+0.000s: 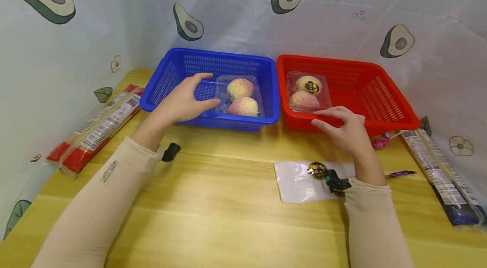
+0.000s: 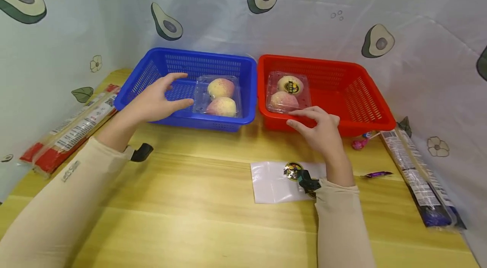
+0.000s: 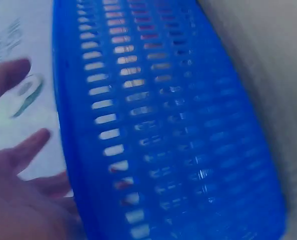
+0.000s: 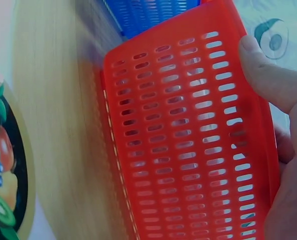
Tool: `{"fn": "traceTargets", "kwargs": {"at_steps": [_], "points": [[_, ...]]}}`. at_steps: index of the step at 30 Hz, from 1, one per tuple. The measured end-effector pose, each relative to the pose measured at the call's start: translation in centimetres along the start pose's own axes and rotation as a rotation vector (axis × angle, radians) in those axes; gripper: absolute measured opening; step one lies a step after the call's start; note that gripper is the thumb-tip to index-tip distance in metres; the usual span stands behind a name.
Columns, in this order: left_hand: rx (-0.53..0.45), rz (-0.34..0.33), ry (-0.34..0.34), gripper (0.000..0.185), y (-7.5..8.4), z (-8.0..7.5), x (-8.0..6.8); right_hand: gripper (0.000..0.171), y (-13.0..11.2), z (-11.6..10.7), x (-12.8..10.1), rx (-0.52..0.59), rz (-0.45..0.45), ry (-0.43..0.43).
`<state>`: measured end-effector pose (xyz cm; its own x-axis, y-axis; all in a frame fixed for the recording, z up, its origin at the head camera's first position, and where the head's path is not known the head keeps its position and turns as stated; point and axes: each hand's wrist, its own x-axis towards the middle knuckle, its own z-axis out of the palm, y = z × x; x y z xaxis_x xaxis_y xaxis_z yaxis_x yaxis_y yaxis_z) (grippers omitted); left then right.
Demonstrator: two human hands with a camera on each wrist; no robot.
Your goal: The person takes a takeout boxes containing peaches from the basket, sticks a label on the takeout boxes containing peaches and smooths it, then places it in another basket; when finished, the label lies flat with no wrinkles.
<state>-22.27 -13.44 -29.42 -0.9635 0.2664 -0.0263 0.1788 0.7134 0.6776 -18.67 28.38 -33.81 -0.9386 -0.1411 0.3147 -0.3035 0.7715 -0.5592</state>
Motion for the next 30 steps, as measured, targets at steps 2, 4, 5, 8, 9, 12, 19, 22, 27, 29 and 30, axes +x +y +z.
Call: {"fn": "traceTargets", "kwargs": {"at_steps": [2,4,5,8,9,12,19,22,27,29,30], "points": [[0.008,-0.075,-0.138,0.086,0.9,0.1,2.0,0.031,0.1,-0.1,0.0,-0.002,0.005,-0.001],[-0.006,-0.141,-0.240,0.089,1.4,0.6,3.8,0.030,0.2,-0.3,-0.2,-0.005,0.009,-0.002],[-0.027,-0.167,-0.283,0.090,1.6,0.9,4.6,0.031,0.3,-0.4,-0.3,-0.006,0.015,-0.002],[-0.066,-0.207,-0.372,0.092,1.6,1.8,6.0,0.030,0.3,-0.6,-0.6,-0.008,0.020,0.004],[-0.081,-0.208,-0.391,0.092,1.6,2.0,6.3,0.030,0.4,-0.6,-0.6,-0.006,0.013,0.007],[-0.121,-0.222,-0.419,0.094,1.6,2.0,6.5,0.029,0.3,-0.4,-0.4,0.003,-0.007,0.012],[-0.226,-0.209,-0.313,0.098,2.9,1.8,6.4,0.030,0.2,-0.2,0.0,-0.003,-0.008,0.012],[-0.208,-0.179,-0.272,0.101,3.5,1.9,6.4,0.030,0.2,-0.2,0.0,-0.002,-0.019,0.010],[-0.216,-0.176,-0.204,0.097,3.9,2.2,6.2,0.030,0.1,-0.2,0.0,0.006,-0.025,0.003],[-0.216,-0.170,-0.172,0.094,4.0,2.2,6.1,0.030,0.1,-0.1,0.1,0.009,-0.021,0.002],[-0.213,-0.166,-0.157,0.092,4.0,2.2,6.0,0.030,0.0,-0.1,0.2,0.009,-0.019,0.002]]}}
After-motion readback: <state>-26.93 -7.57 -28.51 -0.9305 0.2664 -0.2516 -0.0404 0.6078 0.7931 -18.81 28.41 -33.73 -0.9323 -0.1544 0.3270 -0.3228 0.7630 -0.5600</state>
